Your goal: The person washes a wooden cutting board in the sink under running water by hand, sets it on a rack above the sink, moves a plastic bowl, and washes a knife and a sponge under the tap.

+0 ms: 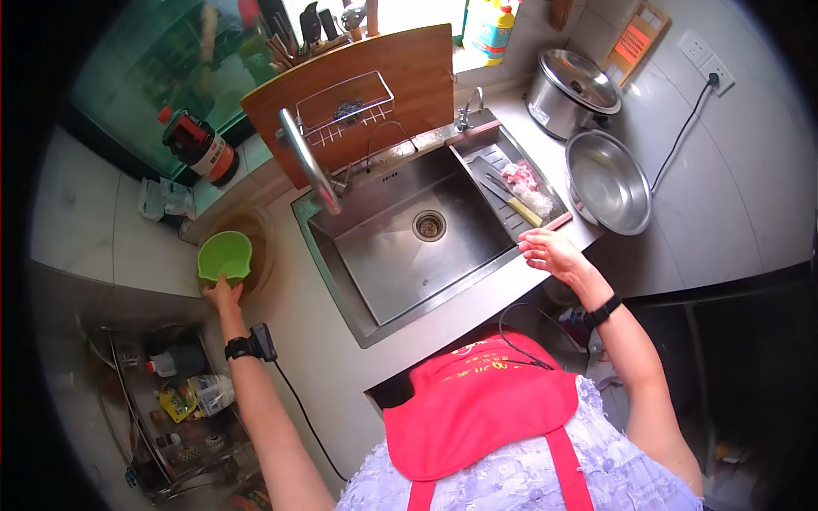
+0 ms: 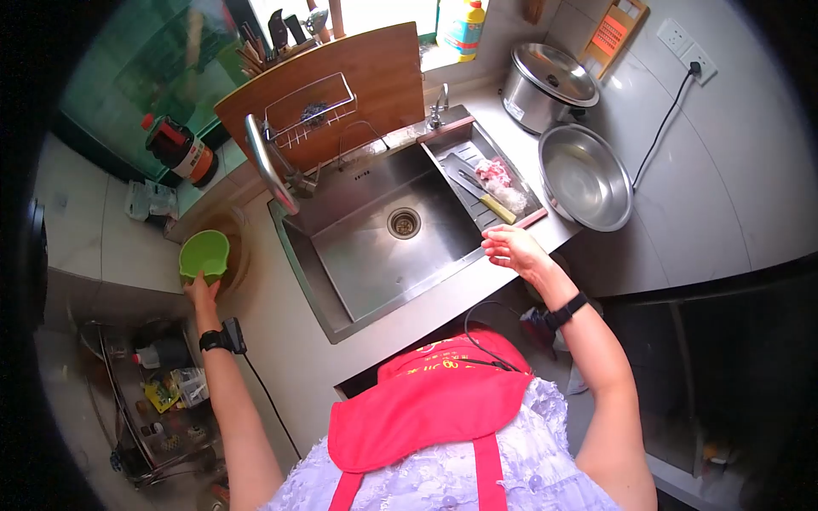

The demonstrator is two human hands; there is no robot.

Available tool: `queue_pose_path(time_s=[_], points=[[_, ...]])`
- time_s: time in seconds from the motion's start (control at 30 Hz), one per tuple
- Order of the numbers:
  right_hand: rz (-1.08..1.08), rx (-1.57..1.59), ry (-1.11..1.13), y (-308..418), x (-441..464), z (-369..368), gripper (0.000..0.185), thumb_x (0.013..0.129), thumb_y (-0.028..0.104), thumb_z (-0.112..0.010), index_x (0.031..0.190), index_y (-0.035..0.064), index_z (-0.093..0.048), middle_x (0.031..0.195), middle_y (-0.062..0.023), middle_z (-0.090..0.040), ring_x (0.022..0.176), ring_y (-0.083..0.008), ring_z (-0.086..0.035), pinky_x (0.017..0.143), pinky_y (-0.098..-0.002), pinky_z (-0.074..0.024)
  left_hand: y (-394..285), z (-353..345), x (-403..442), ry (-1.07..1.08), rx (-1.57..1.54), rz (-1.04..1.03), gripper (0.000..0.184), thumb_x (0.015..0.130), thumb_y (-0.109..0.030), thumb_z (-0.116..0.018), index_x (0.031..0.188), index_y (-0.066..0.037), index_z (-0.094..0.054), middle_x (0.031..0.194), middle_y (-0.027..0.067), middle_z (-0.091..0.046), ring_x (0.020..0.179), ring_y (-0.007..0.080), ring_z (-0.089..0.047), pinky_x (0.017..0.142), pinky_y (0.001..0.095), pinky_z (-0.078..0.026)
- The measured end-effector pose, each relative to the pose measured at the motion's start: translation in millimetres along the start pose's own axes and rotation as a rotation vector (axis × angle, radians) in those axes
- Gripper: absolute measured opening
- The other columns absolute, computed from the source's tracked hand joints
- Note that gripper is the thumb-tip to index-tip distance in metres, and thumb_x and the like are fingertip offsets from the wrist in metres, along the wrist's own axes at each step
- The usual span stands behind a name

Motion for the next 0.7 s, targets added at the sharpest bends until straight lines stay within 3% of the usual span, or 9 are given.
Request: queue_pose_path(time_s=[0.13,0.2,0.23,0.33,0.4,0.53,0.67,0.7], points=[[0.045,-0.292,-0.123,10.2,54.4,39.8,0.023,0.092,0.024,-0.062,0.105,0.0049,-0.064,0.09,-0.0062,-0.068,0.08,-0.0142,-0.066,0.076,-0.032,-0.0558,-9.9,8.0,-48.5,-0.097,0.092,-0.068,0.068,0.085,-0.02,-0.068,0.14,-0.011,-0.03,0.134,0.0142,-0.044,0.11,0.0265,-0.057,0.089,0.0475,-0.048],[0.192,-0.699,-0.223,20.3,102.3,68.3,0.027,0.089,0.025,-0.063,0.104,0.003,-0.066,0.095,-0.0108,-0.07,0.085,-0.0198,-0.068,0.08,-0.0346,-0.0552,-11.5,5.2,-87.6,-0.076,0.037,-0.082,0.069,0.084,-0.025,-0.068,0.14,-0.012,-0.03,0.132,0.0122,-0.046,0.11,0.0245,-0.056,0.096,0.0507,-0.04],[0.267,-0.899,-0.274,25.7,120.2,77.1,0.029,0.087,0.026,-0.064,0.103,0.002,-0.067,0.098,-0.0131,-0.071,0.088,-0.0227,-0.069,0.082,-0.036,-0.055,-9.6,-1.3,-105.4,-0.065,0.006,-0.055,0.064,0.086,-0.024,-0.065,0.141,-0.013,-0.034,0.13,0.0098,-0.047,0.113,0.0274,-0.054,0.1,0.0558,-0.034],[0.264,-1.366,-0.353,33.2,147.9,79.4,0.032,0.083,0.024,-0.064,0.105,0.0017,-0.068,0.107,-0.0187,-0.069,0.099,-0.0312,-0.068,0.088,-0.0388,-0.0527,-0.3,-31.1,-155.0,0.119,-0.047,0.028,0.059,0.087,-0.021,-0.064,0.139,-0.012,-0.036,0.129,0.0114,-0.048,0.115,0.0273,-0.055,0.101,0.0553,-0.035],[0.208,-1.477,-0.364,26.4,163.3,81.9,0.03,0.084,0.018,-0.063,0.107,0.0009,-0.067,0.11,-0.0209,-0.068,0.107,-0.0366,-0.064,0.092,-0.0429,-0.0504,7.8,-46.5,-179.8,0.173,-0.046,0.053,0.058,0.088,-0.02,-0.064,0.137,-0.012,-0.035,0.126,0.0107,-0.05,0.111,0.027,-0.057,0.099,0.0534,-0.037],[0.164,-1.585,-0.36,14.7,196.3,88.3,0.029,0.081,0.018,-0.069,0.104,0.0019,-0.067,0.109,-0.0186,-0.069,0.107,-0.0315,-0.065,0.09,-0.0424,-0.0524,19.0,-69.3,-212.1,0.225,-0.047,0.096,0.053,0.089,-0.018,-0.063,0.134,-0.01,-0.037,0.122,0.0112,-0.051,0.104,0.0274,-0.06,0.094,0.0488,-0.044],[0.296,-1.75,-0.439,18.3,210.3,84.4,0.025,0.081,0.015,-0.069,0.105,0.0069,-0.072,0.107,-0.0116,-0.072,0.103,-0.0257,-0.069,0.082,-0.0372,-0.0562,30.9,-92.7,-228.7,0.252,-0.041,0.122,0.049,0.089,-0.016,-0.061,0.133,-0.009,-0.039,0.118,0.0123,-0.051,0.102,0.0274,-0.06,0.088,0.044,-0.05],[0.306,-1.774,-0.433,17.1,211.6,83.6,0.02,0.08,0.014,-0.069,0.098,0.0068,-0.074,0.102,-0.0111,-0.073,0.1,-0.0256,-0.07,0.082,-0.0361,-0.056,33.4,-102.1,-234.2,0.271,-0.041,0.134,0.049,0.09,-0.016,-0.061,0.133,-0.009,-0.039,0.118,0.0125,-0.051,0.101,0.0275,-0.06,0.087,0.0434,-0.05]])
Point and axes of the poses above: each hand's wrist, its own x-axis towards the middle knuckle, its own z-axis out of the back of the hand, y = z × x, the point moved 9 cm from there along x, towards the middle knuckle
